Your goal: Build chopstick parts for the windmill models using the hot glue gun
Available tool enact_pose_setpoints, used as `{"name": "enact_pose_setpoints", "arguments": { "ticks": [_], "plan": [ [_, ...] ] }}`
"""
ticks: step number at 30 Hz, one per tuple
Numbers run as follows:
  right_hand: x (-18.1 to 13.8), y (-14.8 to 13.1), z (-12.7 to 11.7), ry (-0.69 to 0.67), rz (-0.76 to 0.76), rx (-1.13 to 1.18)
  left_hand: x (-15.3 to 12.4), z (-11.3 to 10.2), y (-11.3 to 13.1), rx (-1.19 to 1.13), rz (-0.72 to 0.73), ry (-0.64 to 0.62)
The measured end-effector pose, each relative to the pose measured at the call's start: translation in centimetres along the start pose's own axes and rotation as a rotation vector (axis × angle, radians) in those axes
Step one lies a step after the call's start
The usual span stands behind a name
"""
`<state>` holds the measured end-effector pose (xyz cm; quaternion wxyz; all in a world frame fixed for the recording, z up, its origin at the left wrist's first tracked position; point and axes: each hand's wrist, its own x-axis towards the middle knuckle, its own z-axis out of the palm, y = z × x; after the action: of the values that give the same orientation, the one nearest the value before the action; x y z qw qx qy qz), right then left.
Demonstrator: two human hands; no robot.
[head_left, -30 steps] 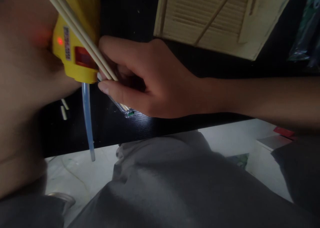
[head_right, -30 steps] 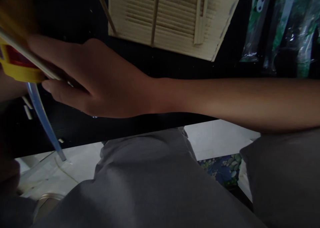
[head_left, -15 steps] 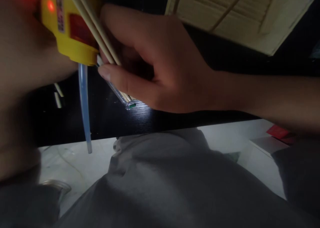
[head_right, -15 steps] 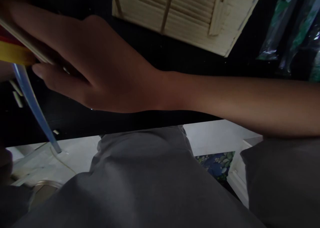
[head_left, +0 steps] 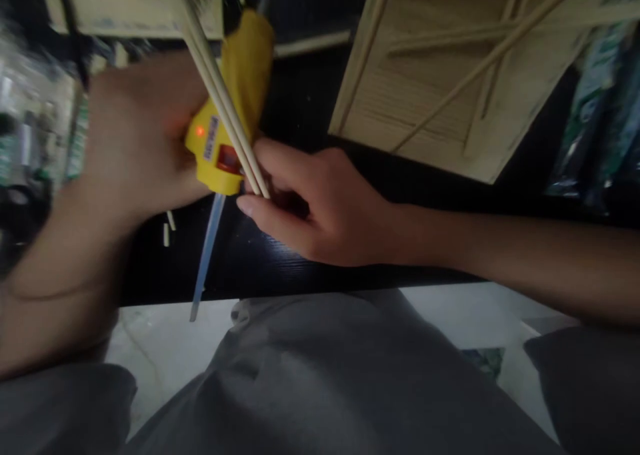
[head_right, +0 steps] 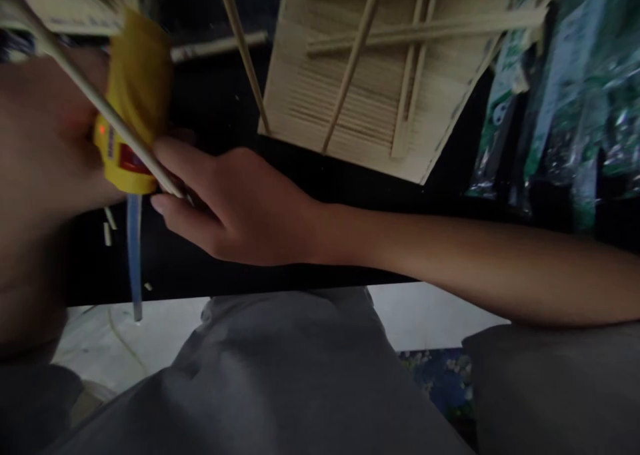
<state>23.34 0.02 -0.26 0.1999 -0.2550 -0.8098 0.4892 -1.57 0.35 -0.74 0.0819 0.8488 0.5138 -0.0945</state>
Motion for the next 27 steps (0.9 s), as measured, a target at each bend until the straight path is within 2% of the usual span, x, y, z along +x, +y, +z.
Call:
{"name": "enact_pose_setpoints", "arguments": {
  "ticks": [1, 4, 9, 14, 21, 27],
  "plan": [
    [-0.1, 0.3, 0.2, 0.026, -0.013, 0.024, 0.7, -0.8, 0.7, -0.072, -0.031, 0.209],
    [-0.1, 0.7, 0.6, 0.062, -0.036, 0.102, 1.7, -1.4, 1.9, -0.216, 0.058, 0.330],
    [0.0, 0.3, 0.6, 0.090, -0.005, 0.195, 1.4, -0.6, 1.4, -0.287, 0.105, 0.336],
    [0.1, 0.1, 0.5, 0.078, 0.022, 0.205, 1.4, -0.7, 1.1, -0.269, 0.148, 0.357],
    [0.2, 0.0, 0.4, 0.069, 0.027, 0.220, 1.2, -1.0, 1.3, -0.222, 0.128, 0.317],
    [0.2, 0.0, 0.4, 0.070, 0.022, 0.207, 1.2, -0.8, 1.3, -0.237, 0.150, 0.362]
  ]
}}
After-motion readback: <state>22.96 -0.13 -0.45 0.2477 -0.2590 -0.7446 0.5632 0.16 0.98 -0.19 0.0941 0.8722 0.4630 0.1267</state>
